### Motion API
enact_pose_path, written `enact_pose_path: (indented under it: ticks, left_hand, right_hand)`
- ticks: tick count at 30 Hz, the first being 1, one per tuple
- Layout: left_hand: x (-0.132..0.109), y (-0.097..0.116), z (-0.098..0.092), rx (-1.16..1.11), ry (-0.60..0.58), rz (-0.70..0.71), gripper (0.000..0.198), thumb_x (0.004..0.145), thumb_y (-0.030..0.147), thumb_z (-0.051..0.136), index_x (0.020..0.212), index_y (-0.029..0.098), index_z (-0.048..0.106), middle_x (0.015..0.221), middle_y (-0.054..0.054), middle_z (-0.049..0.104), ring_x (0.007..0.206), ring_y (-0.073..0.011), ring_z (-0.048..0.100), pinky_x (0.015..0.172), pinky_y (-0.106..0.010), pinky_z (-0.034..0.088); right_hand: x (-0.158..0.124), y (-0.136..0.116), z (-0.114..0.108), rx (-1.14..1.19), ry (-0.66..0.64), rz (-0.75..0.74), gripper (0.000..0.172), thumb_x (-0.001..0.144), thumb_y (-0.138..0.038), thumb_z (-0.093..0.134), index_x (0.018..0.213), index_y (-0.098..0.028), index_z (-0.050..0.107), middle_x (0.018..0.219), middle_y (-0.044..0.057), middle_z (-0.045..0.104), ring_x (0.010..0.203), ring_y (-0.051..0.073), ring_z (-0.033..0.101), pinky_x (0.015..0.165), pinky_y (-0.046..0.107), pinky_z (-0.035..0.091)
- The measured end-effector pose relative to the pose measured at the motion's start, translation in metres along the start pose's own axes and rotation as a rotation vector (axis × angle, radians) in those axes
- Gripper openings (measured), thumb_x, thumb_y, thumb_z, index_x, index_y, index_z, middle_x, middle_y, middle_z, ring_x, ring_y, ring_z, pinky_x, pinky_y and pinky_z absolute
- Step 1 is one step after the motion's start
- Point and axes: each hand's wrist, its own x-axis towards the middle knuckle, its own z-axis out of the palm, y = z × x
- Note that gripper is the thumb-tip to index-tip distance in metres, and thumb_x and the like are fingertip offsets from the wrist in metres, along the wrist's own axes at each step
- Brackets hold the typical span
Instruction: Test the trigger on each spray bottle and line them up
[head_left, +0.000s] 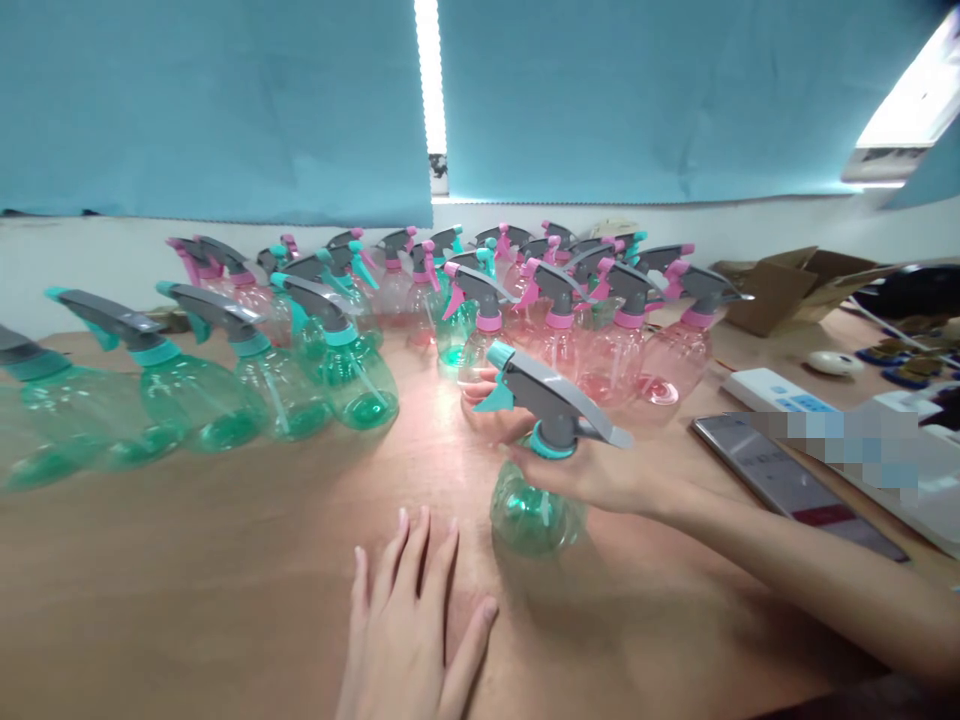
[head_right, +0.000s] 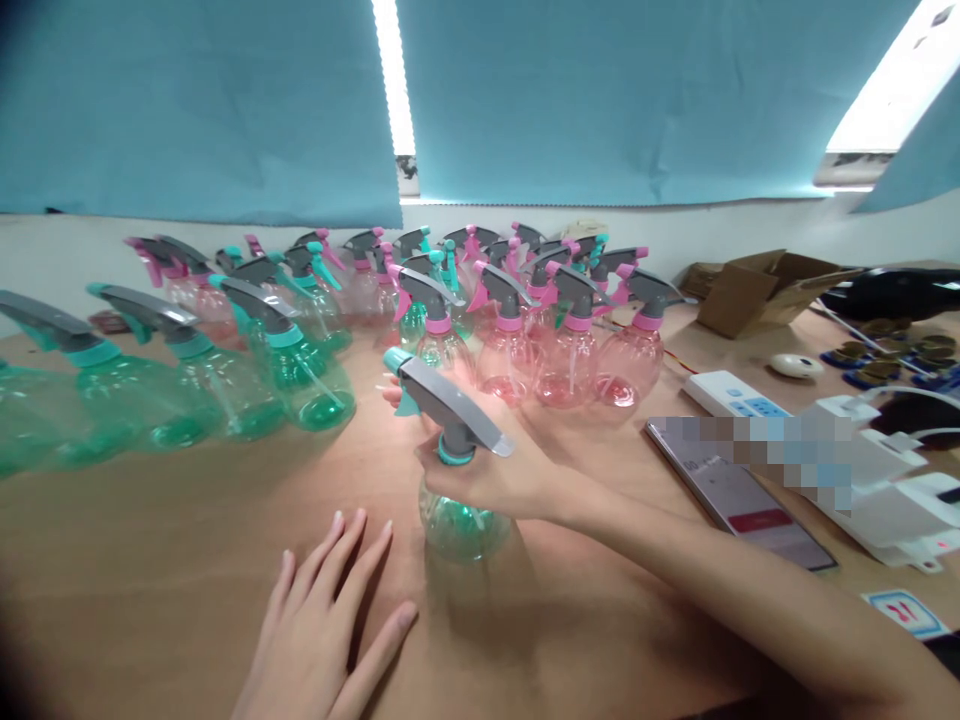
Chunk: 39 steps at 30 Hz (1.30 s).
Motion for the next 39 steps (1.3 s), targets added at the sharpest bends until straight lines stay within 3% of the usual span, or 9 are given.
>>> enact_pose_path:
  ticks: [18,25,35,39]
  left_hand:
    - [-0.0004,-0.0002,0.0008,0.040,0.065,0.033,0.049,0.095,0.041,0.043,0.136,0.016,0.049,0.140,-0.014,0.050,0.128,-0.0349,0.044,0.102,-0.059,0.032]
    - [-0.0006,0.0003,0.0013,0.009,0.045,0.023,0.050,0.094,0.042,0.045,0.137,0.017,0.049,0.141,-0.013,0.049,0.130,-0.0352,0.043,0.105,-0.060,0.029]
    - [-0.0015,-0.0018,0.0046,-0.007,0.089,0.038,0.049,0.096,0.038,0.042,0.139,0.017,0.043,0.140,-0.012,0.051,0.129,-0.0319,0.044,0.106,-0.056,0.031]
    - [-0.0023,-0.0005,0.0028,-0.008,0.083,0.058,0.049,0.096,0.036,0.042,0.141,0.016,0.039,0.141,-0.012,0.049,0.132,-0.0305,0.042,0.106,-0.055,0.032]
  right_hand:
    - [0.0012,-0.0006,0.0002,0.108,0.001,-0.025,0.004,0.070,-0.022,0.049,0.069,-0.024,0.052,0.074,0.001,0.063,0.072,0.019,0.060,0.061,0.033,0.048]
    - [-0.0001,-0.0005,0.0009,0.094,-0.017,0.025,0.007,0.071,-0.025,0.050,0.074,-0.024,0.056,0.068,0.001,0.063,0.059,0.017,0.057,0.050,0.030,0.045]
    - [0.0021,-0.0006,-0.0002,0.231,-0.069,-0.053,0.010,0.072,-0.016,0.048,0.069,-0.025,0.051,0.079,0.002,0.067,0.090,0.023,0.066,0.075,0.040,0.052]
    - [0.0028,-0.0016,-0.0002,0.271,-0.076,-0.057,0.012,0.071,-0.016,0.048,0.074,-0.026,0.053,0.084,0.002,0.068,0.095,0.023,0.065,0.076,0.040,0.051]
